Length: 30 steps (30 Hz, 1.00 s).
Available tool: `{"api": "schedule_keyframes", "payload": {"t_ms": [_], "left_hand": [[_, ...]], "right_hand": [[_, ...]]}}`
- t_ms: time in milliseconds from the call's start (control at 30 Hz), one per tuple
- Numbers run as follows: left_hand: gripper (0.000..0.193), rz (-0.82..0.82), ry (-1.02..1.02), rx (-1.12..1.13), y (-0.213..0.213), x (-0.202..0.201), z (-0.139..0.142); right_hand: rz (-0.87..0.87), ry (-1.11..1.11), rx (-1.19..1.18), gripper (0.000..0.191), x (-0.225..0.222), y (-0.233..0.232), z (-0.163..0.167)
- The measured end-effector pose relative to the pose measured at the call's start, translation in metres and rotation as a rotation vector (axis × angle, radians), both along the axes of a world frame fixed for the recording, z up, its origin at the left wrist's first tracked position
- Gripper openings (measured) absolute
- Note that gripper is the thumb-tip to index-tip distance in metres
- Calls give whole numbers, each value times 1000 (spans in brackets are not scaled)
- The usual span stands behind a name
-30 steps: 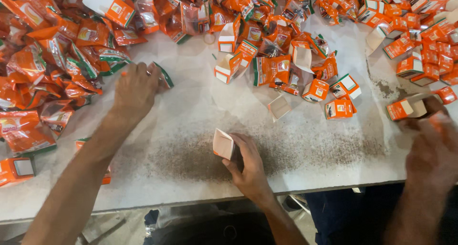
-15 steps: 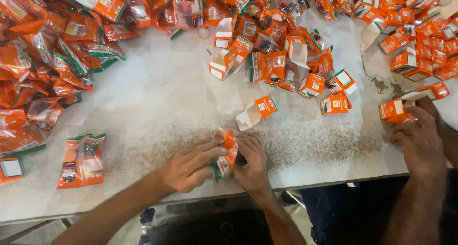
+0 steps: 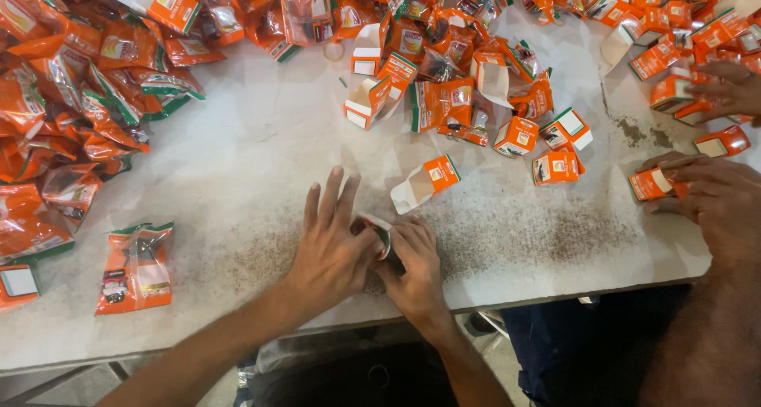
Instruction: The person places small plastic-wrapped items into orange and white cardboard boxes, folds the flaps to close them, and stacks the finished boxes on the table. The process is repeated continuously with many identical items.
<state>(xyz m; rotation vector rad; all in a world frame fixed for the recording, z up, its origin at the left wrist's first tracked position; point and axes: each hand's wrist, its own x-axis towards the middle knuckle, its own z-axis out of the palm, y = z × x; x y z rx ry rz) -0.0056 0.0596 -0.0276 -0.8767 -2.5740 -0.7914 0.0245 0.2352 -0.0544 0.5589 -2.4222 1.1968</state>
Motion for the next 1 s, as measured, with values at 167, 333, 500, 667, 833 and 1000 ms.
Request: {"api": "schedule_keyframes", "payload": {"t_ms": [167,333,500,667,833,1000], "left_hand": [[16,58,-206,104,4,-9,-6],[51,302,-662,342,-3,-8,-20],[22,197,-635,478,-2,-19,-36],[20,8,-936,520,-12,-21,-22],[35,-214,-1441,862,-40,-37,-2],[19,-143,-1318,693,-26,-44,-14]], "right_hand": [[-16,-18,16,51,1,0,-4],[-79,0,-31,59,6,-6,-8],[-62,82,-33,49,7,-7,-6],[-69,61,126,48,10,-9,1],[-31,38,90,47,7,-9,3],[-22,42,71,46,7,-9,7]]}}
